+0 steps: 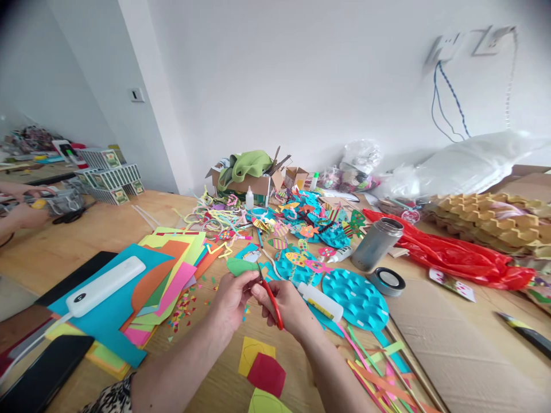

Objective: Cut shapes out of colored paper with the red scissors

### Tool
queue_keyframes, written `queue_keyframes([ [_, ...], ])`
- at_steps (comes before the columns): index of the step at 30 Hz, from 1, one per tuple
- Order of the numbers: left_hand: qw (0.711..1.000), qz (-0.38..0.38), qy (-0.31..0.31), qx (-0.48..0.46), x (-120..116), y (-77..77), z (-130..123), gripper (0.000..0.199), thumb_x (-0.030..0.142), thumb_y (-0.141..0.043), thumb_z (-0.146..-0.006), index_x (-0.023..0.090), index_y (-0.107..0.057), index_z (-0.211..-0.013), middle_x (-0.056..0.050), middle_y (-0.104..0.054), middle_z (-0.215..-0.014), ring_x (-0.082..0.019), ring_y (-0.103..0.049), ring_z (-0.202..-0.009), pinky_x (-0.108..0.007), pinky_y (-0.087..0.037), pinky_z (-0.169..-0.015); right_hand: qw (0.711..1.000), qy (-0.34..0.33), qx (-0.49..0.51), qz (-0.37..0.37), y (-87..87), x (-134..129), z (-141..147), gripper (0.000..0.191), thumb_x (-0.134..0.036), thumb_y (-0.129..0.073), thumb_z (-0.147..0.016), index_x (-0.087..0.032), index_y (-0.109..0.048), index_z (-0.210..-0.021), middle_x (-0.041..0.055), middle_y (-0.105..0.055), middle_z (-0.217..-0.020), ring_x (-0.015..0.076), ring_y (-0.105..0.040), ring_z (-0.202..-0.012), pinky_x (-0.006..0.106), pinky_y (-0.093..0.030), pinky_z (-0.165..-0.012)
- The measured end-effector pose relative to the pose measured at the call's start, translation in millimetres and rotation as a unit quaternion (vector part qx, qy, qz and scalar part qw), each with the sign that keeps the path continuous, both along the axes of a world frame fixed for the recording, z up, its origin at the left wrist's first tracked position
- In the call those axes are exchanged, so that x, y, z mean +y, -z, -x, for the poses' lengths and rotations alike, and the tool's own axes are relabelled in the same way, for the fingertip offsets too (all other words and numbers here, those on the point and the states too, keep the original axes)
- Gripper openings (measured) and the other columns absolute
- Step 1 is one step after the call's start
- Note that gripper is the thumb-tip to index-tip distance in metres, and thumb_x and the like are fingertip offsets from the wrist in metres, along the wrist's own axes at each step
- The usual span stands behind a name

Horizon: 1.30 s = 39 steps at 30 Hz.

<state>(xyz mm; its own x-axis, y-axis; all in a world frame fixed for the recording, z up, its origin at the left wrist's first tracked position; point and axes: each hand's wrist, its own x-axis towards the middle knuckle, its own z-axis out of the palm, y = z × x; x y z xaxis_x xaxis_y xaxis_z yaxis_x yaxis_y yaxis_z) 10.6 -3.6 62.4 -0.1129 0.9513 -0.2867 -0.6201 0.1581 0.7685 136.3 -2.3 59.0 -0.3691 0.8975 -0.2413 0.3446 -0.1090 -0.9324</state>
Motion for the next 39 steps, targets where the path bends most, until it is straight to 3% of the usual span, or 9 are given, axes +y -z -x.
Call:
queue_keyframes([
  [24, 1.000, -0.011, 0.020, 0.019, 2, -0.1, 4, 0.020, 0.025, -0.077, -0.050, 0.015, -0.060, -0.053, 0.000, -0.059, -0.052, -0.011, -0.052, -0.050, -0.025, -0.039, -0.054, 1.000, -0.005, 0.002, -0.001, 1.6, 1, -2, 0.063, -0.080, -0.057, -0.070, -0.017, -0.051, -0.065, -0.0020, -0.055, -0.049, 0.0080, -0.049, -0.037, 0.018, -0.031, -0.035],
  [39, 0.997, -0.006, 0.018, 0.077, 6, 10.2, 6, 0.018, 0.028, -0.075, -0.052, 0.013, -0.067, -0.058, -0.004, -0.064, -0.058, -0.013, -0.056, -0.056, -0.027, -0.041, -0.060, 0.999, -0.037, 0.034, 0.000, 2.5, 2, -4, 0.067, -0.084, -0.058, -0.067, -0.017, -0.052, -0.070, 0.0000, -0.059, -0.056, 0.0094, -0.054, -0.044, 0.019, -0.034, -0.041],
])
